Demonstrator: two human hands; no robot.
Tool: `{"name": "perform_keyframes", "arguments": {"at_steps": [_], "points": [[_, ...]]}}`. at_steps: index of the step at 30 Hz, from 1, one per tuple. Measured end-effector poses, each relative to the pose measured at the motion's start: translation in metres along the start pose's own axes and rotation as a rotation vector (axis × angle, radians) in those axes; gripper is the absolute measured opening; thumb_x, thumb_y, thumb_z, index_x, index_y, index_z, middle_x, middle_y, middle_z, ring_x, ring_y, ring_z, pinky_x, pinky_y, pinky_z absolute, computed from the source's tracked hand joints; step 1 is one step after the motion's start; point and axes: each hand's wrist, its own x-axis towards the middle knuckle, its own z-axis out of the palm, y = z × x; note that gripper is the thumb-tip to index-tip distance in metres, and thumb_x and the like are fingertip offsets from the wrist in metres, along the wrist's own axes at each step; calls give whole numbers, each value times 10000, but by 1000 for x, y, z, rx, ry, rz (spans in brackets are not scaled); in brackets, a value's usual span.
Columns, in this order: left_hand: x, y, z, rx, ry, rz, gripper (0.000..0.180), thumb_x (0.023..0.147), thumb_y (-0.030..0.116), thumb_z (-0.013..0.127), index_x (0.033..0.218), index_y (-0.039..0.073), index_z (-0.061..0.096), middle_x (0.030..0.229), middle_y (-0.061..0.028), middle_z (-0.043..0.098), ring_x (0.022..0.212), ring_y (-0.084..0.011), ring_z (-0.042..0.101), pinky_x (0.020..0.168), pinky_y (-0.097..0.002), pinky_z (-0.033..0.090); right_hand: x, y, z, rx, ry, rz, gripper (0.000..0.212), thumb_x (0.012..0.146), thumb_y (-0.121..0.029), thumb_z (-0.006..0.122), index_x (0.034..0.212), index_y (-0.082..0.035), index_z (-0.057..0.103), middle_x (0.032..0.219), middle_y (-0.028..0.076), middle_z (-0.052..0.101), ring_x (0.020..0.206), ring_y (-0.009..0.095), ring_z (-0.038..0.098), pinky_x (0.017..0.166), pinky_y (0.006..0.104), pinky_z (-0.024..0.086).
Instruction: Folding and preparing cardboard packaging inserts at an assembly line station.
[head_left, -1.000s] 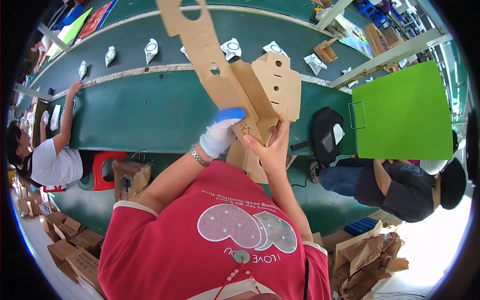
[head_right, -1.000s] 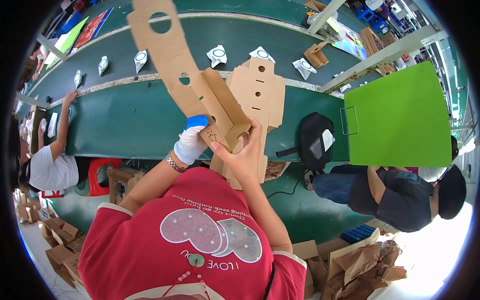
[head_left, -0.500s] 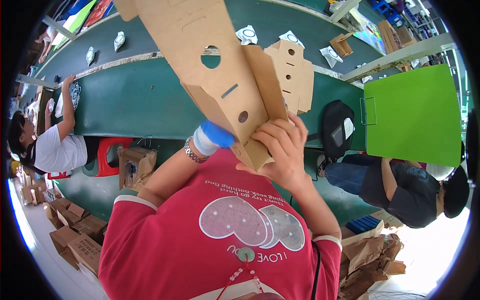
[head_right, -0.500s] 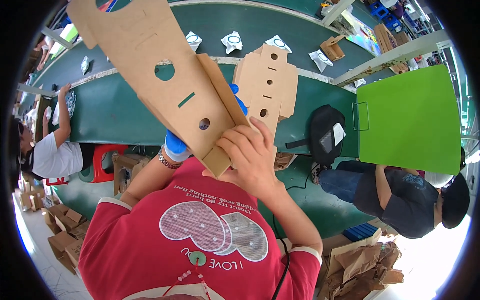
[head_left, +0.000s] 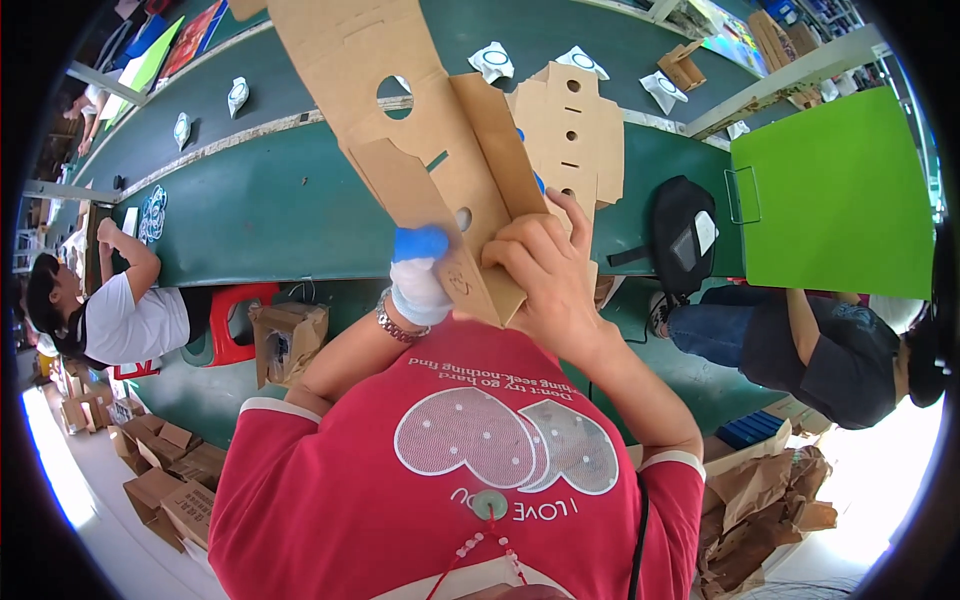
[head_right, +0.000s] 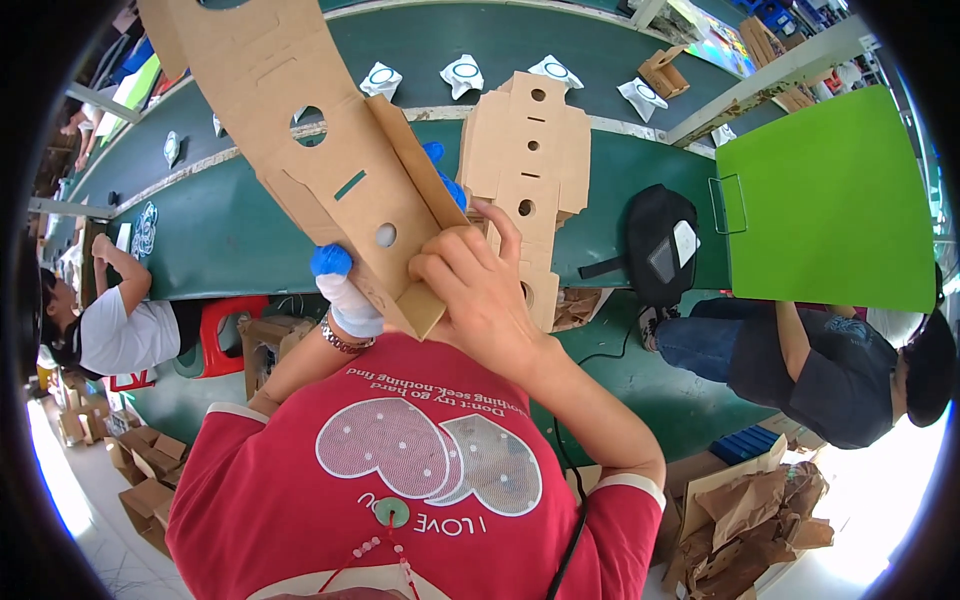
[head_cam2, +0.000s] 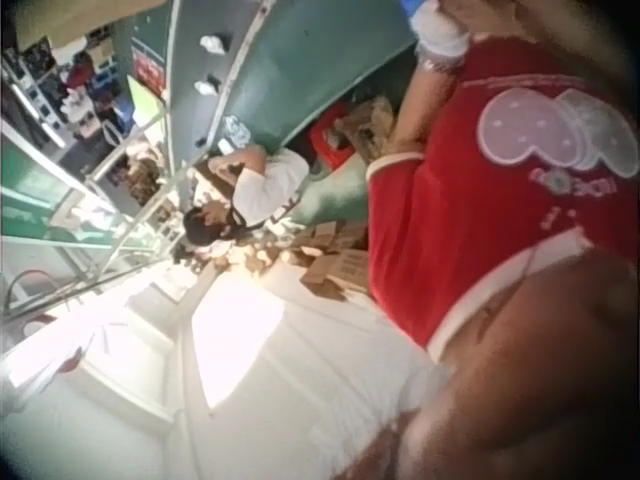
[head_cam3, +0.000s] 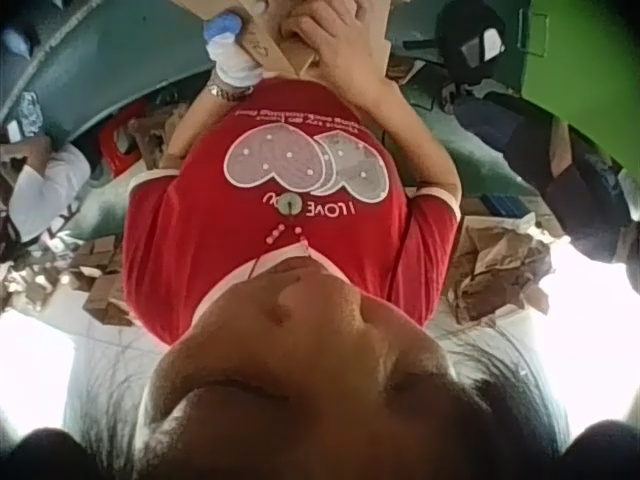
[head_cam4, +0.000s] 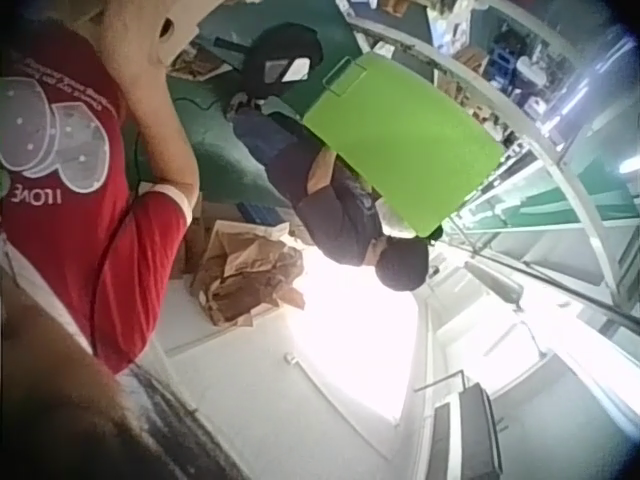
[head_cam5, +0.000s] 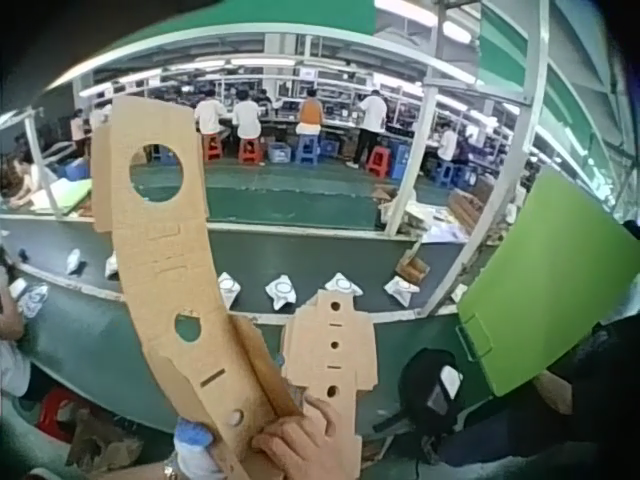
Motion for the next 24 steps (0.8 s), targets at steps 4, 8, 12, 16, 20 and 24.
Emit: {"name": "perform_keyframes", "arguments": {"at_steps": [4,8,12,16,20,24], "points": [[6,-9,-9,-48,-58,-5,1077,752,691,609,1546,102,182,1554,-170,303,1304,-343,480,1070,-500,438,-5,-6,1,218,89,95,1013,530,-715,822,1221,-48,499,1253,154,483,1208,327,449,1135,576,224],[3,-6,-6,-56,-82,59,1092,756,697,641,1550,107,179,1557,-168,303,1319,-340,467,1075,-488,436,-1,1,0,240,384,326,1310,550,-773,776,1478,2,272,1443,220,385,1384,339,335,1157,472,245],[-16,-21,-29,-343,11,-334,1034,795,834,448,1537,138,261,1545,-133,349,1327,-318,463,1095,-480,391,12,16,-8,1043,339,556,868,865,-443,685,1512,-22,289,1517,162,357,1419,280,325,1155,411,248],[-23,-20,-49,-194,14,-356,684,986,454,523,1531,122,278,1503,-110,406,1320,-242,462,1065,-415,426,9,11,-3,1083,306,864,488,1004,-181,447,1476,-61,426,1505,125,414,1411,237,347,1148,326,242],[-30,12,-41,534,93,-152,673,975,145,585,1551,106,237,1530,-104,364,1315,-203,453,1040,-342,432,-14,9,14,814,296,805,415,1014,-193,415,1370,-32,555,1469,153,431,1420,259,316,1148,357,245],[-49,19,-30,783,-86,47,509,964,67,543,1460,128,448,1427,-97,503,1291,-195,478,1100,-339,373,-15,-5,25,981,81,780,396,1023,-216,404,1272,-15,639,1433,158,460,1424,270,296,1138,389,267]]}}
